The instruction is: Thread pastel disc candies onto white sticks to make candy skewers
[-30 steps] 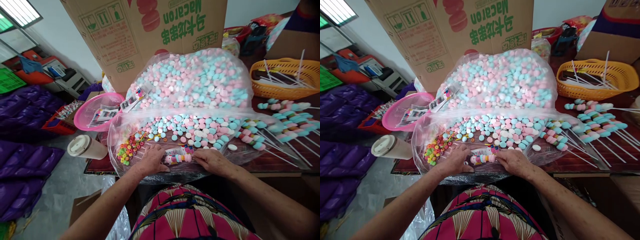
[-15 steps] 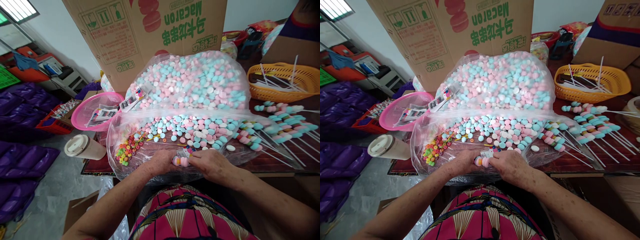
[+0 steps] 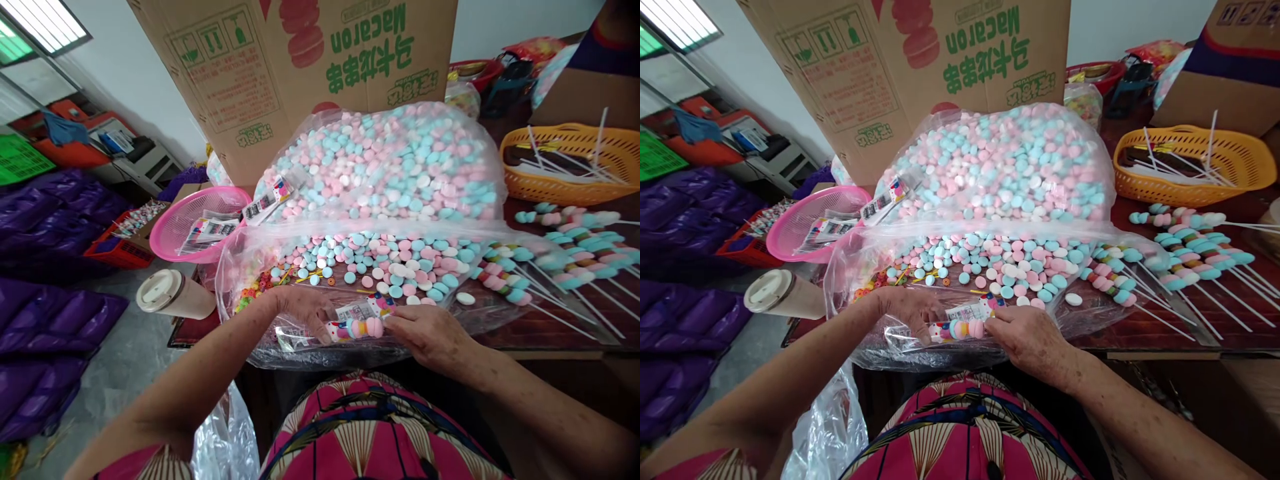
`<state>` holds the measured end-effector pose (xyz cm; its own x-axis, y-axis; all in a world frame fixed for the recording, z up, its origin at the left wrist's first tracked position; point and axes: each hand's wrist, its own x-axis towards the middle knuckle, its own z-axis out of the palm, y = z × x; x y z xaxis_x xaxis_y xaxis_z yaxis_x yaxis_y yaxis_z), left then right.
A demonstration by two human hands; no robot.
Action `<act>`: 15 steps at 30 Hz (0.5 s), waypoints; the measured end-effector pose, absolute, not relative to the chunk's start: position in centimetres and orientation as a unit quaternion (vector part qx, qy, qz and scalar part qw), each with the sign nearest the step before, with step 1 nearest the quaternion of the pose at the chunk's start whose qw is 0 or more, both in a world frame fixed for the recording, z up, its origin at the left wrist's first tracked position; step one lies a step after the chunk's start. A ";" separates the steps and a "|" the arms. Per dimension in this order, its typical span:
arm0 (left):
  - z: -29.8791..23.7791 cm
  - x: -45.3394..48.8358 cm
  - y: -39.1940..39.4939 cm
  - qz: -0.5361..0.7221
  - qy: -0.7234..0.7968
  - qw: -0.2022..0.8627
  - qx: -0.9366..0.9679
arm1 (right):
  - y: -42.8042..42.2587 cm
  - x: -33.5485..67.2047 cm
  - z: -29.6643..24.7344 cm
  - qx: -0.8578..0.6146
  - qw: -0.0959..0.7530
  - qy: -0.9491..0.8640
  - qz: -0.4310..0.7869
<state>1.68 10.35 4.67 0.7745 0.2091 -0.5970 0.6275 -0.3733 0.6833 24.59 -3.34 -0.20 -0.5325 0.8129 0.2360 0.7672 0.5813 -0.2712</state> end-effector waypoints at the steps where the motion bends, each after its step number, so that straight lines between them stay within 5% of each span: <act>1: 4.7 1.4 10.4 -0.247 0.272 0.503 0.782 | -3.3 24.6 -0.2 -0.445 0.191 -0.873 0.052; 4: 4.2 1.1 9.5 -0.306 0.263 0.569 0.716 | -3.3 24.4 0.3 -0.428 0.223 -0.876 0.003; 8: 4.1 1.8 8.1 -0.232 0.248 0.625 0.702 | -3.2 24.6 1.4 -0.404 0.223 -0.886 -0.041; 15: 5.5 3.1 6.7 -0.070 0.275 0.345 0.895 | -3.5 25.3 3.3 -0.443 0.155 -0.883 0.014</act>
<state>3.13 6.67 5.50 0.8392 0.4431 -0.3151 0.5400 -0.6110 0.5789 25.31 -3.53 3.28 -0.5601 0.7858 0.2623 0.7773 0.6080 -0.1615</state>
